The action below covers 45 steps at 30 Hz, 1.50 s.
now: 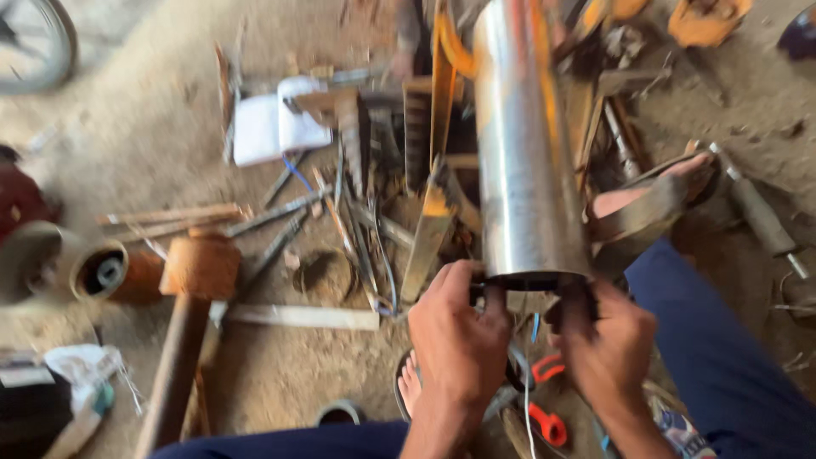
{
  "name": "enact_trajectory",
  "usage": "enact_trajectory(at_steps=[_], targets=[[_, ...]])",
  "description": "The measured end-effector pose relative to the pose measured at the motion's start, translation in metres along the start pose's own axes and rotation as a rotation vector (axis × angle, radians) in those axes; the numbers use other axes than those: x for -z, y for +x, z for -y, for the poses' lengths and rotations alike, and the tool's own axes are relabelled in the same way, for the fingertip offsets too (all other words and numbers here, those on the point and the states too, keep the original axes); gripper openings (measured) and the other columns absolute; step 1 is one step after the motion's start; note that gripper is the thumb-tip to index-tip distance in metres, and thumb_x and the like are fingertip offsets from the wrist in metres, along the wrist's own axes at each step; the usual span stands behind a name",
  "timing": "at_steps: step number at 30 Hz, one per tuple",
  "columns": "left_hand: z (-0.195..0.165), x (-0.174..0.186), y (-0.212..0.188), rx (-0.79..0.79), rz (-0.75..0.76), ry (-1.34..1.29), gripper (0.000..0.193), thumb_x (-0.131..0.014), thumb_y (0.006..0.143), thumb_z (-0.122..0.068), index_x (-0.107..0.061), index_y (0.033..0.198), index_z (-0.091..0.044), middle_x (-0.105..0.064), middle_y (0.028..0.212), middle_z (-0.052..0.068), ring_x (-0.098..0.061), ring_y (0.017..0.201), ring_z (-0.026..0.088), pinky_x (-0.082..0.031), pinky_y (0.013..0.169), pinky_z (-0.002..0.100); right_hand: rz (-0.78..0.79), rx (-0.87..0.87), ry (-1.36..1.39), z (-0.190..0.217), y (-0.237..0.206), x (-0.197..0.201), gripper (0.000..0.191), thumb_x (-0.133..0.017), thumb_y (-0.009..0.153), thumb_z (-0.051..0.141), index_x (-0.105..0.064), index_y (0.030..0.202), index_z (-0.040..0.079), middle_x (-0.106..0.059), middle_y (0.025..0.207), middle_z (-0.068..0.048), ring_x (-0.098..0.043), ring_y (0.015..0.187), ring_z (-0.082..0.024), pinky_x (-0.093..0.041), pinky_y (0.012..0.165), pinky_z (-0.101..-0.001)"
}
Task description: The person sits on the ground rewiring an electric motor. They feed white and blue wires through the open end of a cylindrical metal motor housing, pull the wires through, and arrange them inside the housing while holding a black cable against the cylinder.
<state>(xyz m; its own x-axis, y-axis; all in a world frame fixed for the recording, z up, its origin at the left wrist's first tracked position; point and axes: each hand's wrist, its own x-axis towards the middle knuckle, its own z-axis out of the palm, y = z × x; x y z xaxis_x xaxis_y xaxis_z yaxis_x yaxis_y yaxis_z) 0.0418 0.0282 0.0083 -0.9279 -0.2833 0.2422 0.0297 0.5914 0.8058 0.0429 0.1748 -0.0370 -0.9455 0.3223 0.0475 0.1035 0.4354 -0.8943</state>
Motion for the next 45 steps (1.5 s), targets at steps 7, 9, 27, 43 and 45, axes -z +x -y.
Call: enact_trajectory(at_steps=[7,9,27,43,45], targets=[[0.022,-0.01,-0.011,0.028,0.033,-0.105,0.033,-0.077,0.083,-0.017,-0.06,0.109,-0.004,-0.068,0.101,0.015,-0.068,0.09,0.033,-0.054,0.077,0.043,0.118,0.141,-0.192,0.001,-0.002,0.017,0.021,-0.066,0.106,0.014,-0.069,0.097,-0.004,-0.07,0.074,-0.008,-0.064,0.063,-0.014,-0.049,0.057,-0.0312],[0.022,-0.008,-0.008,0.1,0.072,-0.114,0.052,-0.076,0.083,-0.02,-0.053,0.127,-0.004,-0.064,0.117,0.016,-0.069,0.096,0.029,-0.055,0.081,0.041,0.146,0.046,-0.035,-0.002,0.0,0.011,0.02,-0.066,0.103,0.017,-0.068,0.1,-0.002,-0.071,0.076,-0.005,-0.066,0.062,-0.01,-0.05,0.054,-0.0281],[0.011,-0.016,0.021,-0.269,-0.157,-0.111,0.127,-0.087,0.068,-0.012,0.001,0.158,-0.001,-0.02,0.16,0.039,-0.026,0.152,0.055,-0.03,0.122,0.062,-0.162,0.34,-0.055,-0.017,0.026,-0.028,0.022,-0.077,0.101,0.012,-0.072,0.09,-0.006,-0.07,0.083,0.0,-0.061,0.085,-0.004,-0.051,0.068,-0.0297],[0.015,-0.011,0.025,-0.256,-0.12,-0.076,0.126,-0.088,0.064,-0.004,-0.003,0.157,0.001,-0.032,0.155,0.035,-0.034,0.148,0.052,-0.032,0.123,0.056,0.012,0.135,0.406,-0.027,0.028,-0.023,0.008,-0.066,0.103,0.002,-0.071,0.099,-0.003,-0.069,0.087,-0.003,-0.062,0.074,-0.009,-0.049,0.063,-0.0267],[0.016,-0.01,0.026,-0.25,-0.115,-0.079,0.127,-0.088,0.061,-0.003,-0.004,0.156,0.001,-0.033,0.154,0.035,-0.035,0.146,0.052,-0.033,0.122,0.055,0.06,-0.059,0.539,-0.028,0.024,-0.017,0.007,-0.068,0.098,0.008,-0.071,0.1,0.002,-0.071,0.088,-0.005,-0.067,0.071,-0.012,-0.055,0.061,-0.0301]])
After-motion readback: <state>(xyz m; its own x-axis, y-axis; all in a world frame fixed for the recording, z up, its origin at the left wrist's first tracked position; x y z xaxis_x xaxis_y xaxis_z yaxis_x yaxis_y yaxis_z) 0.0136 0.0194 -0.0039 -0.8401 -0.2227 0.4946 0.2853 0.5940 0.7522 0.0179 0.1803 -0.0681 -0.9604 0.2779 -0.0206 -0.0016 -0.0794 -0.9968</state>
